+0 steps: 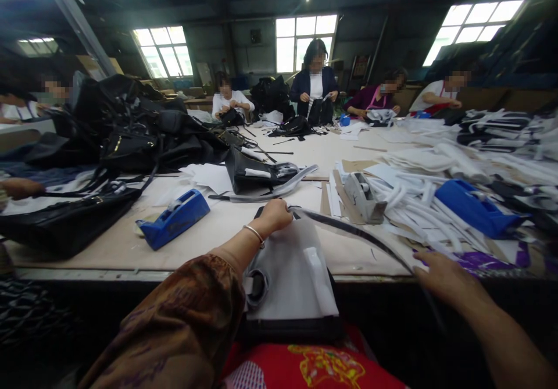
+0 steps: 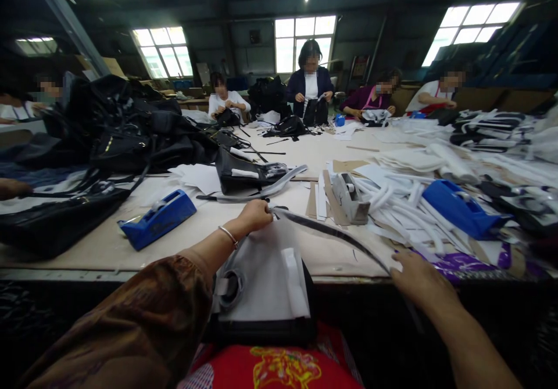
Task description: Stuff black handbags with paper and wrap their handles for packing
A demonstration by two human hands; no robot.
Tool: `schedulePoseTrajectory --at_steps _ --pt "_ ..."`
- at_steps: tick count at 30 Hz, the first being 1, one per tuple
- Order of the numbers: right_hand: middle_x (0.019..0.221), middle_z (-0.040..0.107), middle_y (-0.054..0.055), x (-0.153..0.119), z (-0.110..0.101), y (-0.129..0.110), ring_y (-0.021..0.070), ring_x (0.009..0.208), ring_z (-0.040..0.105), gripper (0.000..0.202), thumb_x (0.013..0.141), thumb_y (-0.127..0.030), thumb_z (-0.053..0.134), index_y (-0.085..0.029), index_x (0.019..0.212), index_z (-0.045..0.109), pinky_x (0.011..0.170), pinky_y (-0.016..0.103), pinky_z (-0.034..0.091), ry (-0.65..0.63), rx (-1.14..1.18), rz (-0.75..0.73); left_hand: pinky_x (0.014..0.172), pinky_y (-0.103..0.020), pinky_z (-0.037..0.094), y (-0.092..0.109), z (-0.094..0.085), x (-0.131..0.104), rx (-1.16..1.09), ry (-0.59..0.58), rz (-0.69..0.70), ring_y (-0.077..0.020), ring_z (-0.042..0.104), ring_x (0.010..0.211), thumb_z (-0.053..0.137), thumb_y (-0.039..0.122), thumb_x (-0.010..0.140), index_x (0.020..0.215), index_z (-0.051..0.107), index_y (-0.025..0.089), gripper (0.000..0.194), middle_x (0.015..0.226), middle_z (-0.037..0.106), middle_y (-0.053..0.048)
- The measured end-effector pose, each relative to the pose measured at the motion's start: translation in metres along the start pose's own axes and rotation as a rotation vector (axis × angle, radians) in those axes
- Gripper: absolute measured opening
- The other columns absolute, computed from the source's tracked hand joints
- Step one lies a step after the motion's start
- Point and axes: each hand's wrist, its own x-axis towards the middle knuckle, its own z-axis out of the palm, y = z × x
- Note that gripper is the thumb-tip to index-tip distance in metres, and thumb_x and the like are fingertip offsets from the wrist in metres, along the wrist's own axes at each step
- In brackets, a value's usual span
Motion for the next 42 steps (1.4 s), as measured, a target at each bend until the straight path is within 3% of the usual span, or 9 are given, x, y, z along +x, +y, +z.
schedulePoseTrajectory --at_steps 4,10,13,19,26,33,36,38,42 --pt "0.13 0.064 0.016 0.019 -0.007 -0.083 0.0324 0.125 0.057 0.05 0.085 -0.05 0.055 -0.016 0.119 0.067 0.11 0.05 0.042 0.005 0.247 -0.253 0.078 -0.034 0.051 0.003 0.0 0.0 0.023 -0.003 0.004 -0.0308 0.07 0.088 0.062 0.021 0.074 0.079 0.078 0.011 0.02 0.085 0.075 -0.017" --pt "0.102 0.075 0.009 -0.001 0.028 -0.17 0.0235 0.086 0.07 0.045 0.081 -0.038 0.065 -0.016 0.12 0.068 0.077 0.033 0.055 -0.552 0.404 -0.243 0.08 -0.032 0.052 0.006 -0.001 -0.002 0.05 -0.002 -0.017 -0.0281 0.07 0.089 0.063 0.022 0.074 0.08 0.079 0.013 0.019 0.086 0.076 -0.015" --pt "0.083 0.075 0.007 -0.017 0.044 -0.175 0.0243 0.079 0.069 0.021 0.084 -0.026 0.055 -0.018 0.09 0.074 0.073 0.033 0.052 -0.561 0.338 -0.194 0.08 -0.03 0.052 0.006 -0.001 -0.004 0.052 -0.003 -0.033 -0.0262 0.071 0.089 0.063 0.02 0.073 0.081 0.079 0.014 0.019 0.087 0.076 -0.013" --pt "0.118 0.067 0.019 -0.011 0.016 -0.157 0.0324 0.103 0.062 0.05 0.087 -0.026 0.051 -0.012 0.134 0.058 0.089 0.046 0.047 -0.062 0.34 0.084 0.081 -0.03 0.052 0.005 0.001 -0.004 0.03 -0.007 -0.045 -0.0265 0.07 0.09 0.063 0.022 0.076 0.085 0.079 0.014 0.021 0.088 0.076 -0.014" --pt "0.079 0.064 0.002 -0.018 -0.045 -0.181 0.0067 0.048 0.049 0.05 0.077 -0.04 0.079 -0.024 0.122 0.063 0.045 0.019 0.036 -0.481 1.487 0.183 0.078 -0.03 0.052 0.001 0.004 -0.002 0.007 -0.023 -0.039 -0.0265 0.07 0.089 0.061 0.024 0.078 0.082 0.079 0.014 0.021 0.088 0.076 -0.014" --pt "0.084 0.071 0.005 -0.005 -0.049 -0.214 0.007 0.043 0.052 0.047 0.074 -0.033 0.083 -0.02 0.117 0.066 0.039 0.019 0.038 -0.315 1.414 0.07 0.071 -0.029 0.051 -0.009 -0.029 -0.001 0.025 -0.125 0.094 -0.0244 0.069 0.077 0.065 0.019 0.071 0.082 0.079 0.016 0.018 0.077 0.075 -0.009" --pt "0.084 0.072 0.006 0.001 -0.052 -0.225 0.0072 0.044 0.053 0.047 0.078 -0.034 0.081 -0.018 0.119 0.065 0.04 0.019 0.041 -0.296 1.357 0.001 0.073 -0.025 0.05 -0.005 -0.053 -0.003 -0.003 -0.126 0.169 -0.021 0.069 0.081 0.069 0.02 0.071 0.109 0.076 0.019 0.038 0.089 0.076 -0.005" --pt "0.084 0.073 0.006 0.003 -0.054 -0.235 0.0071 0.044 0.053 0.047 0.079 -0.035 0.079 -0.017 0.119 0.065 0.04 0.02 0.042 -0.299 1.34 -0.027 0.077 -0.023 0.05 0.004 -0.064 -0.005 0.0 -0.102 0.27 -0.0194 0.069 0.088 0.074 0.025 0.072 0.12 0.071 0.025 0.049 0.1 0.076 -0.003" --pt "0.086 0.073 0.005 0.005 -0.056 -0.25 0.0087 0.047 0.056 0.064 0.078 -0.035 0.08 -0.019 0.135 0.054 0.044 0.022 0.048 -0.313 1.345 -0.06 0.085 -0.029 0.05 0.025 -0.066 -0.004 0.084 0.059 0.289 -0.0242 0.069 0.094 0.061 0.032 0.087 0.1 0.078 0.02 0.025 0.098 0.076 -0.01"
